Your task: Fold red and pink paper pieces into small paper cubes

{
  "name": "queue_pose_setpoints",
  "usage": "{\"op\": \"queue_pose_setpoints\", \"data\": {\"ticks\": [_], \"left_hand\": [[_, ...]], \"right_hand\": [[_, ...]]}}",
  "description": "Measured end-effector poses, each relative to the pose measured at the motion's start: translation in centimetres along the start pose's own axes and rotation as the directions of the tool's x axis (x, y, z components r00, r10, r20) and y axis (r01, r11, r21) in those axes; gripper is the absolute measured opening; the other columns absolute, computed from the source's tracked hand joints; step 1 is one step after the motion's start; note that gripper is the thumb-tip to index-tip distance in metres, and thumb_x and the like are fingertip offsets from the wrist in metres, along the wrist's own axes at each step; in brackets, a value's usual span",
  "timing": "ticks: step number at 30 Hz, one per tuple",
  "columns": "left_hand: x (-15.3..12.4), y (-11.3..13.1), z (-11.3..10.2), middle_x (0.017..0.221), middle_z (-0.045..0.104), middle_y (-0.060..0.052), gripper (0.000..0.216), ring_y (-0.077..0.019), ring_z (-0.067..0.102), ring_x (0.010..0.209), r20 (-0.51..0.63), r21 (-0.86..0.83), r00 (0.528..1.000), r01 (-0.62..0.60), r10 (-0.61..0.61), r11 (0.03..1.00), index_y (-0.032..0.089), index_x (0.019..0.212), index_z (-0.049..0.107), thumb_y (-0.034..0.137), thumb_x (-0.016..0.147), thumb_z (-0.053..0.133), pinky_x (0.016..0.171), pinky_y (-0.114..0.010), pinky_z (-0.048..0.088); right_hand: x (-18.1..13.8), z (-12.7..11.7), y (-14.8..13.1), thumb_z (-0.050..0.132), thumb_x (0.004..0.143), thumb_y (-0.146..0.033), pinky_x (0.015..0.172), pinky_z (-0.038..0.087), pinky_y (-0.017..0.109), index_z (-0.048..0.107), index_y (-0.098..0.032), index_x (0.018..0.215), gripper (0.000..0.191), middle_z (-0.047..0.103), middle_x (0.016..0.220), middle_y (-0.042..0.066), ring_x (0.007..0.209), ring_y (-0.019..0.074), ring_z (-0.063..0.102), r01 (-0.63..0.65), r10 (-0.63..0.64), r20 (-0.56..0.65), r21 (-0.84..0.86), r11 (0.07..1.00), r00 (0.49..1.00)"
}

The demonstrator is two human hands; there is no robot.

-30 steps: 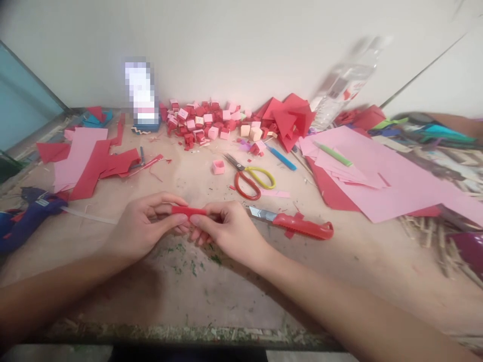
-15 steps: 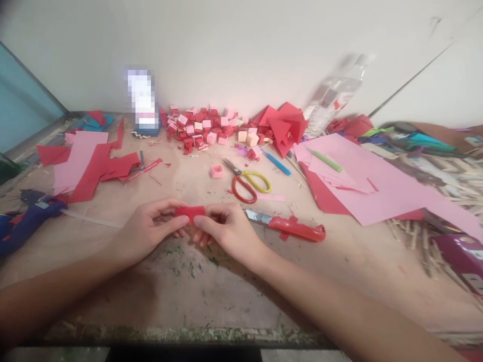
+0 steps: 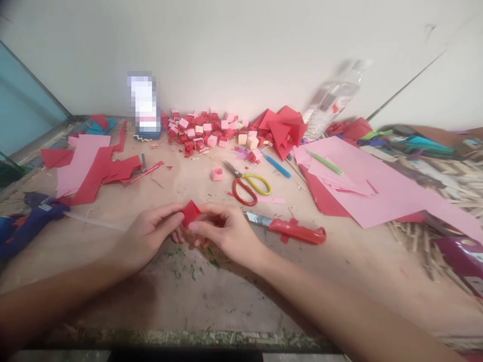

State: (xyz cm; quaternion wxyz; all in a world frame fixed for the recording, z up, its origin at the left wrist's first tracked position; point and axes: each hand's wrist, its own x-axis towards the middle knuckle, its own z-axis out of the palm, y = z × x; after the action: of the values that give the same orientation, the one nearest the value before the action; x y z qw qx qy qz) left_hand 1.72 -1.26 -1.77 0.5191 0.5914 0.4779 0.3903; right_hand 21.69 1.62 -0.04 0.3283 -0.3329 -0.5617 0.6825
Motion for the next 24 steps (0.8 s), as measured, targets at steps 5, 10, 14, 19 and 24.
{"op": "queue_pose_setpoints", "data": {"ticks": [5, 10, 14, 19, 24], "left_hand": [[-0.52, 0.05, 0.13, 0.110, 0.071, -0.001, 0.034, -0.0067, 0.061, 0.054, -0.154, -0.040, 0.988, -0.018, 0.012, 0.999, 0.027, 0.126, 0.055, 0.033, 0.095, 0.068, 0.052, -0.021, 0.053], [-0.55, 0.63, 0.17, 0.094, 0.073, -0.003, 0.016, -0.0159, 0.070, 0.082, -0.059, 0.111, 0.990, -0.119, 0.126, 0.987, 0.021, 0.111, 0.068, 0.026, 0.095, 0.066, 0.076, -0.026, 0.059], [-0.30, 0.73, 0.23, 0.110, 0.074, -0.005, 0.038, -0.0177, 0.072, 0.093, -0.061, 0.086, 0.981, -0.177, 0.182, 0.980, 0.021, 0.128, 0.067, 0.024, 0.090, 0.073, 0.089, -0.031, 0.061], [-0.15, 0.30, 0.20, 0.122, 0.073, -0.007, 0.043, -0.0198, 0.072, 0.104, -0.004, 0.122, 0.979, -0.204, 0.206, 0.971, 0.022, 0.132, 0.068, 0.020, 0.089, 0.073, 0.097, -0.036, 0.060], [-0.13, 0.31, 0.13, 0.125, 0.075, -0.007, 0.050, -0.0217, 0.074, 0.104, -0.084, 0.181, 0.986, -0.129, 0.146, 0.975, 0.023, 0.136, 0.066, 0.026, 0.087, 0.077, 0.096, -0.038, 0.061]], "right_hand": [[0.06, 0.02, 0.29, 0.089, 0.078, -0.034, 0.051, 0.047, 0.023, 0.079, -0.017, 0.090, 0.023, 0.071, 0.075, 0.000, 0.053, 0.0091, 0.056, 0.004, -0.005, -0.053, -0.013, 1.000, 0.999], [0.16, -0.08, 0.45, 0.092, 0.074, -0.034, 0.050, 0.040, 0.025, 0.077, -0.020, 0.092, 0.027, 0.065, 0.070, -0.003, 0.053, 0.0094, 0.049, -0.005, -0.007, -0.144, -0.086, 0.996, 0.989], [0.20, -0.13, 0.51, 0.092, 0.073, -0.035, 0.061, 0.046, 0.028, 0.076, -0.021, 0.093, 0.029, 0.066, 0.075, -0.002, 0.063, 0.0121, 0.054, 0.032, -0.049, -0.162, -0.102, 0.994, 0.986], [0.13, -0.21, 0.43, 0.090, 0.076, -0.038, 0.054, 0.044, 0.025, 0.075, -0.020, 0.094, 0.029, 0.071, 0.086, 0.001, 0.058, 0.0104, 0.054, -0.028, 0.014, -0.175, -0.079, 0.996, 0.985], [0.12, -0.29, 0.49, 0.087, 0.080, -0.039, 0.052, 0.045, 0.025, 0.077, -0.020, 0.095, 0.027, 0.072, 0.084, 0.002, 0.055, 0.0100, 0.055, -0.051, 0.033, -0.197, -0.085, 0.995, 0.980]]}}
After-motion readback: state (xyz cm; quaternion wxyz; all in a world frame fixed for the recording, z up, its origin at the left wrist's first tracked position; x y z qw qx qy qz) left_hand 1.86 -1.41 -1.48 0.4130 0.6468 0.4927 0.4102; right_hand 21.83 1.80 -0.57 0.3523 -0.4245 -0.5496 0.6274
